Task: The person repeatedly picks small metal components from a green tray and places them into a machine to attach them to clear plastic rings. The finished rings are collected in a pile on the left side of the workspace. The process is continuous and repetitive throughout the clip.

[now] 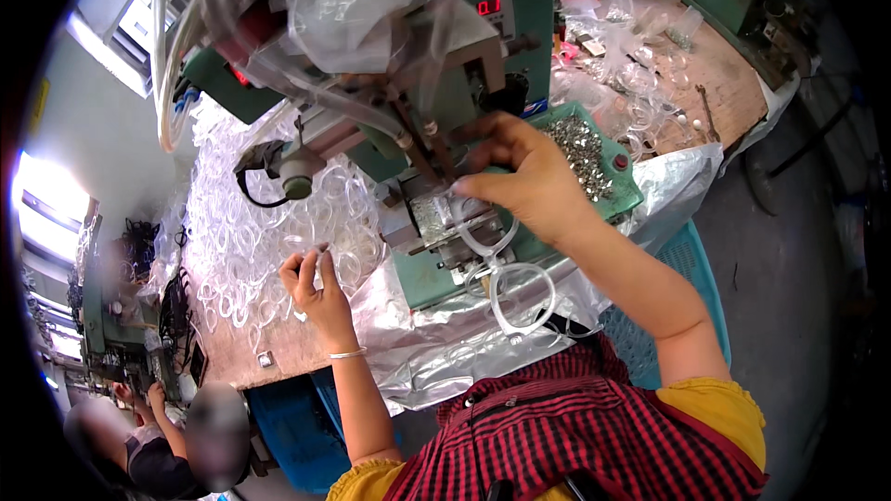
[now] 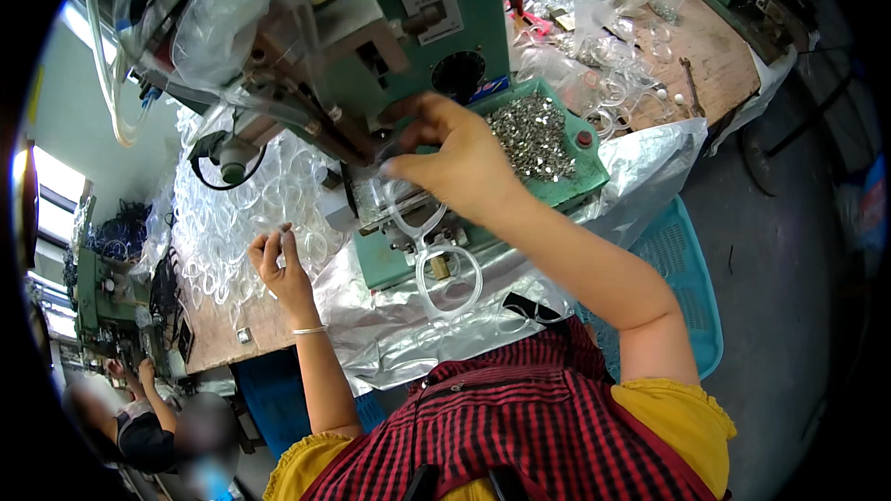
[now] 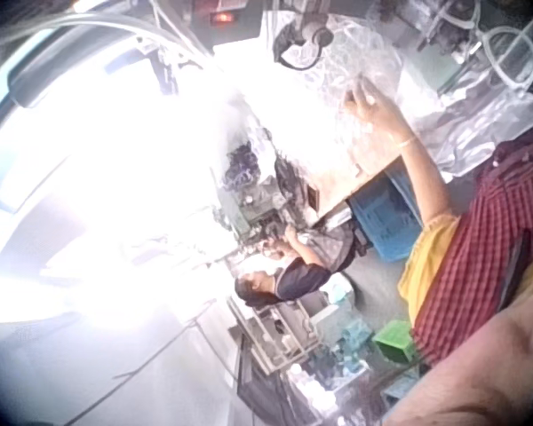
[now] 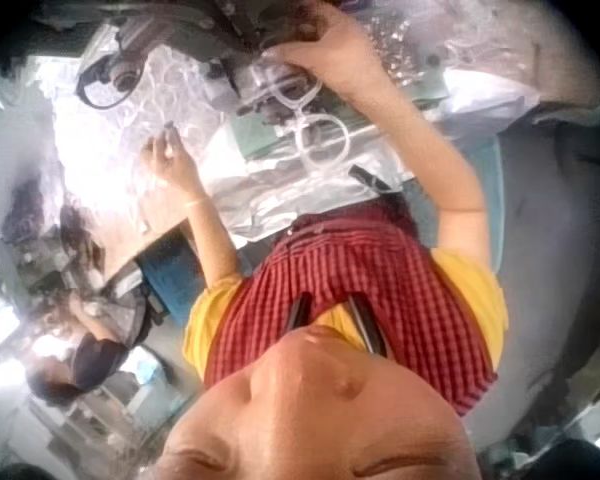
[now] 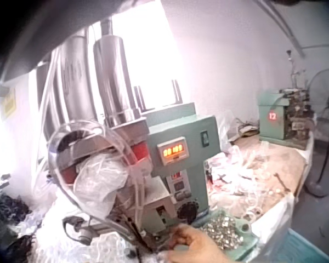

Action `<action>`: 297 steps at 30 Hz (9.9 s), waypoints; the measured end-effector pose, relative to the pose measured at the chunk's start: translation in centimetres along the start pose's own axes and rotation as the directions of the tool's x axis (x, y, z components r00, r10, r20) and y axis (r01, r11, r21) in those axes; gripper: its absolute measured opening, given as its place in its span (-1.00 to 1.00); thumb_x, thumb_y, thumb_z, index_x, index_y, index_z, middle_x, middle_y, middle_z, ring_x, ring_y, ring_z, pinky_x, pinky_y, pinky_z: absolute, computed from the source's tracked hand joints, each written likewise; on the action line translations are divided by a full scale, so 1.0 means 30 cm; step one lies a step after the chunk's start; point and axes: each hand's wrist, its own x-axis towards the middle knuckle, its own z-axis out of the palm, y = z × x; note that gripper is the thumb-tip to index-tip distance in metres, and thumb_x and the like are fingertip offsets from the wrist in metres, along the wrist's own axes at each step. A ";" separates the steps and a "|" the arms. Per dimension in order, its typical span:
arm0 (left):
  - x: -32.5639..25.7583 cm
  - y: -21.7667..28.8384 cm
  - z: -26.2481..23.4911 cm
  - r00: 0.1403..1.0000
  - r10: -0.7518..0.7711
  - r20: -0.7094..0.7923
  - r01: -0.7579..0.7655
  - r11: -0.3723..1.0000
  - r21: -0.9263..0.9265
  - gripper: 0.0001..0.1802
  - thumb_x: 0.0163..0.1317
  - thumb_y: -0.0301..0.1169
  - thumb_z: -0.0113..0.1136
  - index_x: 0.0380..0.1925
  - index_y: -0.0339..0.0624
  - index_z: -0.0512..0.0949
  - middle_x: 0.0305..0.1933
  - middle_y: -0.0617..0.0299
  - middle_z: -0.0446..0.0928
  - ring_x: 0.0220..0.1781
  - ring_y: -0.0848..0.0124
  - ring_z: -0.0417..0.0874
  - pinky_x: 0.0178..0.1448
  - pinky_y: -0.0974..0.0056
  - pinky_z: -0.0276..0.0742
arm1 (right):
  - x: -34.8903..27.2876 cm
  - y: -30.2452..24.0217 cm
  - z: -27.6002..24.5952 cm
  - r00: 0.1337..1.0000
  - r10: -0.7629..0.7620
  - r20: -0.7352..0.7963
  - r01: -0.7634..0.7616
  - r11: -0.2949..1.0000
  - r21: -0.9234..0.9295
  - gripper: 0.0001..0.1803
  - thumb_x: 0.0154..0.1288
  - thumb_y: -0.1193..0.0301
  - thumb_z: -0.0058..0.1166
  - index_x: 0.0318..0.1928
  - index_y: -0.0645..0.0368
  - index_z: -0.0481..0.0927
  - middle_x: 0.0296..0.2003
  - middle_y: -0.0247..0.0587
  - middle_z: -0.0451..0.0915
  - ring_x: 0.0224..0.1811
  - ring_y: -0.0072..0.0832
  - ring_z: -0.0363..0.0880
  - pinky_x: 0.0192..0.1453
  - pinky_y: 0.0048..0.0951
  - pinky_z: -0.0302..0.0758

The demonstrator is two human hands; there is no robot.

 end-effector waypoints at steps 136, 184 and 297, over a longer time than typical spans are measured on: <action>0.273 0.076 0.035 0.823 -0.400 0.404 0.568 0.606 -0.557 -0.66 0.54 -0.18 -0.09 -0.04 -0.18 0.54 -0.38 0.23 0.61 -0.48 0.56 0.51 -0.40 0.47 0.35 | -0.064 -0.039 -0.091 0.953 -0.299 -0.053 0.227 0.819 -0.527 -0.81 0.08 0.49 0.23 -0.26 0.30 0.67 -0.30 -0.17 0.70 -0.22 -0.43 0.67 -0.05 -0.45 0.53; -0.207 0.193 -0.195 0.954 0.298 -0.045 -0.295 0.954 0.057 -0.84 0.10 -0.68 0.28 -0.31 -0.29 0.59 -0.09 -0.06 0.69 -0.22 0.17 0.71 -0.02 0.21 0.60 | -0.165 0.307 -0.413 0.799 -0.303 -0.520 0.006 0.868 -0.497 -0.80 0.34 0.43 0.08 -0.12 0.28 0.64 -0.24 -0.21 0.67 -0.19 -0.41 0.64 -0.03 -0.42 0.52; -0.042 -0.095 -0.188 0.851 -0.072 0.520 -0.111 0.944 0.311 -0.71 0.16 -0.52 0.25 -0.08 -0.16 0.60 -0.26 0.10 0.56 -0.22 0.13 0.62 -0.13 0.15 0.51 | -0.011 0.034 -0.006 0.989 -0.108 -0.101 0.095 0.988 -0.121 -0.50 0.02 0.58 0.29 0.04 0.35 0.48 -0.26 -0.28 0.59 -0.16 -0.55 0.55 -0.01 -0.51 0.47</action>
